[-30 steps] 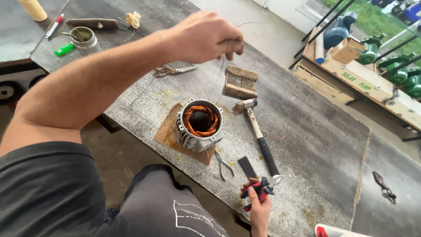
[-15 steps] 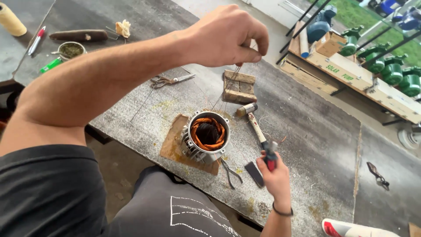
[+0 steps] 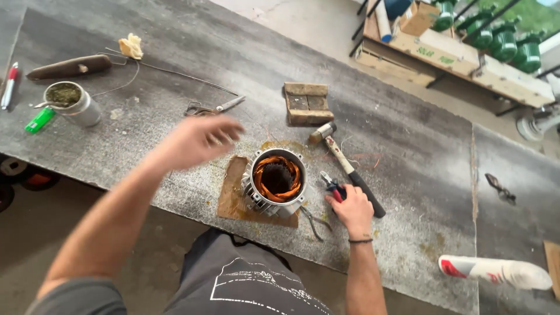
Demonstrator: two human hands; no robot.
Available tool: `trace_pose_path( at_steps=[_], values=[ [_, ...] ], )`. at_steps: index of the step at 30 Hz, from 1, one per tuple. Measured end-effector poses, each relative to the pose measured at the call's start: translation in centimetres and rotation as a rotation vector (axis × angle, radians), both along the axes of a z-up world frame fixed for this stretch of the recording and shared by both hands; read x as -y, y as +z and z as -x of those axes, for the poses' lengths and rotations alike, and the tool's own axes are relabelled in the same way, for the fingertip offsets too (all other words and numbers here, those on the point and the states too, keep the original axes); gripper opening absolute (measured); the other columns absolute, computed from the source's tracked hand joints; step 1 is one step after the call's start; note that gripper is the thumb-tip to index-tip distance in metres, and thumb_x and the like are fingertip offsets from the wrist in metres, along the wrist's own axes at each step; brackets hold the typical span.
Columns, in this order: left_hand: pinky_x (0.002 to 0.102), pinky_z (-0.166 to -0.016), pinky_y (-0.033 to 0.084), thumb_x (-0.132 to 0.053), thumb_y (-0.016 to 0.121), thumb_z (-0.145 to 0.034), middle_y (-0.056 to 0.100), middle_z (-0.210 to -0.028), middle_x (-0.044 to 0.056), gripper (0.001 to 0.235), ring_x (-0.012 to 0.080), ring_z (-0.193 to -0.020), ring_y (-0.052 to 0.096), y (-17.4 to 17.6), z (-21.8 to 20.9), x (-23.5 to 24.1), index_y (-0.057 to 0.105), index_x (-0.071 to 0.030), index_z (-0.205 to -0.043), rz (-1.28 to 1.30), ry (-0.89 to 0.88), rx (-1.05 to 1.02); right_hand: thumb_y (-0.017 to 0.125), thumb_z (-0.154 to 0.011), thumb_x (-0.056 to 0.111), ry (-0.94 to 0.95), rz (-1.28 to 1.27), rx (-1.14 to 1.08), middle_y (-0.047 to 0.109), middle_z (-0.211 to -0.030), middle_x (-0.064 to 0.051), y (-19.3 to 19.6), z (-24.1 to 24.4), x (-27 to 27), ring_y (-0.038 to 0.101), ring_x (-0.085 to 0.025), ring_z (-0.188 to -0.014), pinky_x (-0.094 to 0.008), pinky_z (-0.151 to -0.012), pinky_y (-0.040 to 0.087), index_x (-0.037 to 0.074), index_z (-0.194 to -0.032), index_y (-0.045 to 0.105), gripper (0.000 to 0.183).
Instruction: The recorder is winding copper wire through the stator slots of an electric motor on a workbench in a workshop.
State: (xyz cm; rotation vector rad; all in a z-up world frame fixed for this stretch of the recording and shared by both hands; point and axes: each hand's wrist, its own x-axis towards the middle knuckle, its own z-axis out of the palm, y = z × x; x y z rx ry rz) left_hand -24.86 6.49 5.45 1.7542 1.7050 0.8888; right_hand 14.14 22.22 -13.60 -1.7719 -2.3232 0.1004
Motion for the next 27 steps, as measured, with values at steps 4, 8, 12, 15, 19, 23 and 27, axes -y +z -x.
trace_pose_path(
  at_steps=[4,8,12,15,19,23,27],
  values=[
    [0.035,-0.090,0.061,-0.013,0.069,-0.088,0.069,-0.131,0.009,0.049,0.0211,-0.113,0.070,-4.5,-3.9,0.2,0.059,-0.012,-0.136,-0.107,-0.171,0.156,0.080,-0.070,0.058,0.026,-0.034,-0.020,0.069,-0.106,-0.009,0.1,0.2,-0.2,0.067,-0.032,-0.099,-0.049,-0.081,0.054,0.019,-0.111,0.072,0.057],
    [0.043,-0.090,0.054,-0.021,0.077,-0.086,0.070,-0.122,0.018,0.054,0.0311,-0.111,0.067,-5.8,-6.9,-1.1,0.060,-0.006,-0.135,-0.381,-0.174,-0.005,0.078,-0.076,0.048,0.149,-0.048,-0.049,0.070,-0.117,-0.009,2.9,0.8,0.4,0.066,-0.032,-0.109,-0.047,-0.088,0.054,0.015,-0.118,0.070,0.053],
    [0.037,-0.080,0.058,-0.027,0.073,-0.094,0.079,-0.101,0.009,0.022,0.0282,-0.093,0.076,-7.0,-8.3,-2.3,0.078,-0.013,-0.110,-0.307,-0.114,-0.032,0.077,-0.084,0.025,0.481,0.231,-0.730,0.074,-0.116,-0.008,12.6,5.5,5.5,0.070,-0.025,-0.100,-0.037,-0.084,0.057,0.010,-0.120,0.070,0.040],
    [0.034,-0.068,0.057,-0.024,0.072,-0.091,0.076,-0.084,0.007,0.021,0.0220,-0.074,0.076,-5.7,-8.4,-3.3,0.078,-0.009,-0.104,-0.196,-0.170,0.128,0.077,-0.088,0.010,0.914,-0.031,-0.740,0.067,-0.126,-0.015,14.0,7.9,5.1,0.064,-0.026,-0.117,-0.037,-0.099,0.051,-0.001,-0.126,0.065,0.041],
    [0.027,-0.069,0.055,-0.020,0.067,-0.103,0.071,-0.081,0.003,0.019,0.0114,-0.076,0.064,-4.6,-7.7,-5.1,0.074,-0.003,-0.107,-0.210,-0.349,0.493,0.079,-0.093,0.014,0.953,0.218,-0.681,0.070,-0.094,-0.007,10.8,8.7,2.1,0.067,-0.017,-0.087,-0.031,-0.081,0.054,0.002,-0.107,0.071,0.020],
    [0.023,-0.062,0.051,-0.018,0.063,-0.105,0.063,-0.077,-0.002,0.019,0.0055,-0.069,0.059,-1.1,-7.0,-5.9,0.070,-0.001,-0.108,-0.218,-0.391,0.669,0.065,-0.107,0.015,1.018,0.393,-1.118,0.069,-0.097,-0.009,10.0,8.8,0.5,0.067,-0.017,-0.089,-0.032,-0.081,0.058,0.000,-0.106,0.066,0.016],
    [0.023,-0.063,0.053,-0.020,0.061,-0.108,0.064,-0.076,0.000,0.022,0.0068,-0.069,0.061,0.0,-6.2,-7.1,0.068,0.000,-0.110,-0.262,-0.441,0.747,0.052,-0.111,0.035,1.080,0.374,-1.590,0.066,-0.087,-0.011,12.5,8.5,0.2,0.065,-0.018,-0.079,-0.030,-0.071,0.054,0.000,-0.099,0.060,0.038]
  ],
)
